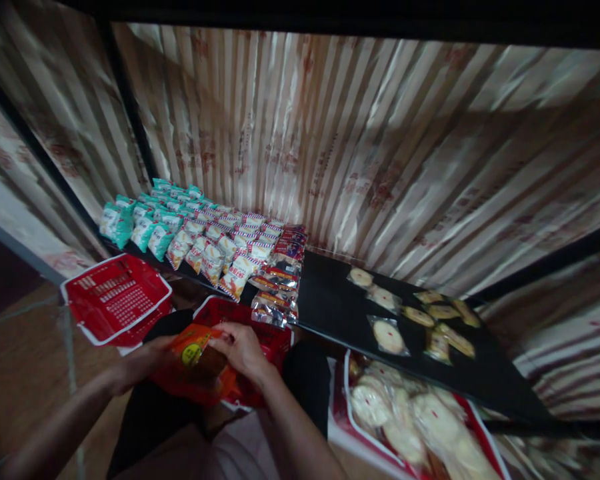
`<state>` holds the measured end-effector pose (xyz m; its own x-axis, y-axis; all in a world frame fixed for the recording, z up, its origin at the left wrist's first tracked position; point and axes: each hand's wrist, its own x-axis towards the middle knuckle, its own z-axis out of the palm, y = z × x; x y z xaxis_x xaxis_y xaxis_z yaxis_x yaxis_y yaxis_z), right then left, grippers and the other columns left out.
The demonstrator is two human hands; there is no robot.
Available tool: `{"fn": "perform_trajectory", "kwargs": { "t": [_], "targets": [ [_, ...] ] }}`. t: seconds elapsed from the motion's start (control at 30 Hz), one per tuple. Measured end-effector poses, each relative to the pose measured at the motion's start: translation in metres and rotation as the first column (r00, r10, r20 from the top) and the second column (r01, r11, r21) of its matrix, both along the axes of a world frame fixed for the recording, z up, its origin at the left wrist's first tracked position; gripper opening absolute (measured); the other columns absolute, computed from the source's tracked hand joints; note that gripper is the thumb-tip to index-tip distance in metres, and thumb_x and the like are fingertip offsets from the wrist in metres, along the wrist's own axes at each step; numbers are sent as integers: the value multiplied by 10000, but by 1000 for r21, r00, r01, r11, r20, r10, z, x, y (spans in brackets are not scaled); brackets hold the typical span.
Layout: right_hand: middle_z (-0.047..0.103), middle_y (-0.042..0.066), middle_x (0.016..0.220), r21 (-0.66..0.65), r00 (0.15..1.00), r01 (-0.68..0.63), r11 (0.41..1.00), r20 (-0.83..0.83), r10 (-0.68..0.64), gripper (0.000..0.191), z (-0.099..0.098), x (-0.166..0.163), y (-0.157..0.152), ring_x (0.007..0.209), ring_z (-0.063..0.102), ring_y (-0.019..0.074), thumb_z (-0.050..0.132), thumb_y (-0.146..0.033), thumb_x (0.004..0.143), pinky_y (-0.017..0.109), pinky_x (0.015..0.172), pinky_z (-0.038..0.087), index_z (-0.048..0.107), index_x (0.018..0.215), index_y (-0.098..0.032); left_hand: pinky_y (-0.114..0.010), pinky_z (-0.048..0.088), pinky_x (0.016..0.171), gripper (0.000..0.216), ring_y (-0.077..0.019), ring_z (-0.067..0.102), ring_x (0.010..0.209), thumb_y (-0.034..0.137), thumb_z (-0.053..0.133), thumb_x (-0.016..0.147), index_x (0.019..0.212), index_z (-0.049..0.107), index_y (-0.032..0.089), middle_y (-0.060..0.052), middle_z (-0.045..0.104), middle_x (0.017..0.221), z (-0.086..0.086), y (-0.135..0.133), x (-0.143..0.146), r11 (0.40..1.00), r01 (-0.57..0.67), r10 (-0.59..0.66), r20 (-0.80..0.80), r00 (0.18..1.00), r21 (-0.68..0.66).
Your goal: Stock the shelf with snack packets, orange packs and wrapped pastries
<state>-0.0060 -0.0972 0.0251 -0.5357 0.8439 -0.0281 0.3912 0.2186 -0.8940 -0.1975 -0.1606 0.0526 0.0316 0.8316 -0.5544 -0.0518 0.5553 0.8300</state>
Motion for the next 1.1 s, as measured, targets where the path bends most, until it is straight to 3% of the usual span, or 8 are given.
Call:
{"fn": "perform_trajectory", "kwargs": {
  "t": [0.1,0.23,0.53,0.63,0.73,0.9,1.0,1.1],
  "targets": [
    [594,-13,643,185,994,-25,982,108,5,261,21,15,-1,594,502,113,559,-418,799,219,577,351,706,752,-207,-307,477,790,354,-219,650,835,290,664,568,902,694,177,-25,713,855,21,5,-2,974,222,-225,142,964,39],
    [570,-2,657,302,991,-30,953,135,-11,333,41,45,0,645,504,122,518,-427,832,230,617,360,676,648,-198,-307,462,796,375,-217,643,842,328,692,597,933,679,163,-38,712,842,31,23,9,956,290,-295,172,940,54],
    [654,18,873,-185,975,-7,983,-218,-34,368,44,131,-14,827,575,180,553,-482,796,291,754,453,656,971,-174,-292,456,756,410,-182,618,780,364,728,541,887,669,151,-42,702,848,59,85,84,809,577,-588,117,800,116],
    [659,30,963,-214,943,101,972,-290,-162,374,38,154,-21,903,582,208,571,-455,793,334,841,441,633,1053,-195,-285,466,731,389,-177,621,757,339,702,531,864,666,141,-47,697,844,62,113,116,769,625,-636,62,769,136],
    [668,45,973,-223,891,261,939,-319,-323,383,26,174,-22,908,591,221,582,-464,779,344,846,445,636,1049,-197,-313,476,724,321,-204,635,769,317,596,639,883,653,118,-85,692,885,64,139,153,683,717,-694,-184,696,140],
    [693,58,862,-332,753,478,813,-321,-574,420,-7,208,-1,798,624,225,635,-503,705,344,753,479,654,954,-166,-360,391,962,440,-245,535,1118,249,400,802,1202,518,107,-146,572,1222,64,168,215,588,766,-348,-775,528,258],
    [699,60,815,-379,681,553,742,-307,-664,440,-25,228,23,762,637,234,641,-530,663,344,708,492,653,906,-163,-350,202,1105,565,-236,257,1341,194,391,793,1347,353,92,-139,336,1435,53,177,246,542,780,-135,-884,449,313],
    [701,64,778,-348,621,650,675,-267,-736,448,-39,243,53,738,646,244,629,-548,626,335,669,500,647,854,-163,-404,136,1124,641,-296,39,1380,201,459,743,1360,338,77,-141,163,1499,35,182,273,496,829,-149,-915,375,259]
  ]
}}
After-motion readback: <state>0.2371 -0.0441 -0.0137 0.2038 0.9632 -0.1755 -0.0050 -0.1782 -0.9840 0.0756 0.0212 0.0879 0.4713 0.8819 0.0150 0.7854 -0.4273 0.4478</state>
